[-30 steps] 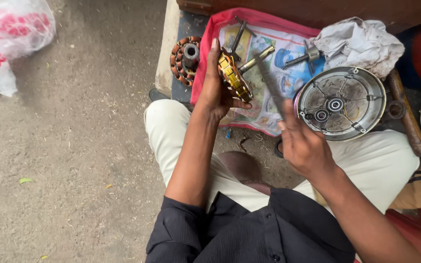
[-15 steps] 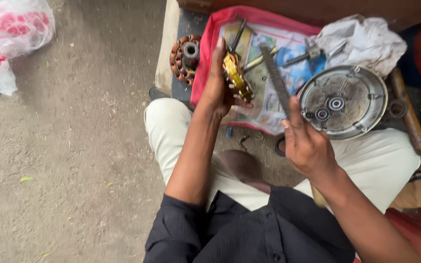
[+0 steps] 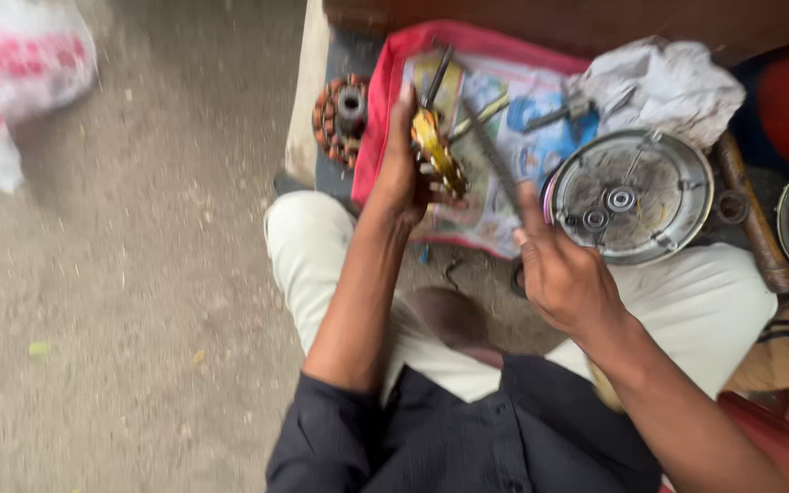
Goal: The person uses a metal clamp to press down on the copper windings of a motor stator, then uses a metal file to smooth the surface of the windings. They also use a hammer to tap the stator core.
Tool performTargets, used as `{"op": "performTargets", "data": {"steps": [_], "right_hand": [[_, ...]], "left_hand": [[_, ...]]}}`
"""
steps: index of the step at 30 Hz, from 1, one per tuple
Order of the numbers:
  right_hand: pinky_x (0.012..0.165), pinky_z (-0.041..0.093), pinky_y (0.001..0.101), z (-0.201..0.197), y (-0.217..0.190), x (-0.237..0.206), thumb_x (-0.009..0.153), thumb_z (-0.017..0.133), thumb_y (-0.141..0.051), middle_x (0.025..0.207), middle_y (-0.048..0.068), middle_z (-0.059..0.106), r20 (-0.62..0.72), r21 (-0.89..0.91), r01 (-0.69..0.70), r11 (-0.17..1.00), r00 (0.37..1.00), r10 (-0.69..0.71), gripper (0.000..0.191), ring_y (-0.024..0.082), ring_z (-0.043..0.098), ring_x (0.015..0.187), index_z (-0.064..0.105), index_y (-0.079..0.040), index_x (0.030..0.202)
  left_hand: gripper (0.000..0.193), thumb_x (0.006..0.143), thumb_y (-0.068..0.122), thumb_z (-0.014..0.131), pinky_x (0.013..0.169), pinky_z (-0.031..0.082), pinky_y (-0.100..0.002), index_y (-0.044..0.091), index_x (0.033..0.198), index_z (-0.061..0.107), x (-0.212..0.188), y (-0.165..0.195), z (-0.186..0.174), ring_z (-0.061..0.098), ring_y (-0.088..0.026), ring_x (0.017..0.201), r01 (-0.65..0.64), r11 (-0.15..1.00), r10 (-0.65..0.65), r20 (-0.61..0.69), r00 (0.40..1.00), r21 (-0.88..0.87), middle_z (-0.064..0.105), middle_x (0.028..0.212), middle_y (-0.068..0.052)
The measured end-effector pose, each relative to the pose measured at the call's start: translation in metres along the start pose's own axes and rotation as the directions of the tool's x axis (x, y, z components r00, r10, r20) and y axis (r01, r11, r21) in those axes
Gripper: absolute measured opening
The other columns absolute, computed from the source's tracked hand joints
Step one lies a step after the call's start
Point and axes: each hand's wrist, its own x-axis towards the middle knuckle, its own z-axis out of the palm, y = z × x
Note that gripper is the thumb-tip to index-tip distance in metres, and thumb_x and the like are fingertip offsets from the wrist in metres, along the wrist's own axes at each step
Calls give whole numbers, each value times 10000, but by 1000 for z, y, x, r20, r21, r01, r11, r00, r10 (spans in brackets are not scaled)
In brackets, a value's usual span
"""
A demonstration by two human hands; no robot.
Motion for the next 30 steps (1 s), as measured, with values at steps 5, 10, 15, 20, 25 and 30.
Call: {"op": "performTargets", "data": {"steps": [5,10,15,20,25,30], "right_hand": [[571,519,520,-1,3,-2,980,645,-39,909,311,688,149,-92,-9,996,989,23,637,436,655,630,328,-4,1531],[679,547,493,-3,-5,-1,1052,612,-34,961,299,674,-22,10,3,1000,1000,-3,703,448,692,793,251,-53,1655],[634,551,498,-10,-10,4,995,644,-35,868,263,701,15,39,-67,997,998,66,684,430,707,733,333,-101,1601],[682,544,513,-11,-11,4,1001,621,-53,874,314,663,59,11,-64,998,996,63,711,467,681,753,278,-76,1624],[687,544,490,-9,-9,3,1056,593,-30,930,312,673,-33,73,-12,997,999,15,685,441,695,772,238,-12,1642],[617,537,505,-13,-8,-2,975,631,-59,813,278,689,24,54,-91,994,996,90,694,451,695,714,322,-74,1596]], "left_hand": [[974,733,887,467,505,630,-485,81,1274,553,-3,-2,0,715,-276,685,-38,999,39,-18,999,19,630,975,-140],[878,778,791,568,473,623,-484,106,1316,467,-7,0,6,670,-247,659,-143,990,143,6,990,-11,567,959,-130],[810,803,660,594,456,589,-421,175,1422,399,-12,2,11,657,-280,739,-267,959,270,-17,963,98,563,1090,-123],[860,843,595,639,503,611,-406,163,1520,334,-15,-1,11,618,-272,998,-390,915,389,23,921,104,505,1243,-158],[880,860,504,670,547,612,-386,157,1575,292,-15,-1,8,654,-303,1021,-436,885,439,16,898,163,520,1328,-196],[943,798,430,709,529,609,-378,188,1574,231,-13,-1,9,661,-284,1023,-469,855,470,51,881,222,499,1379,-171]]}}
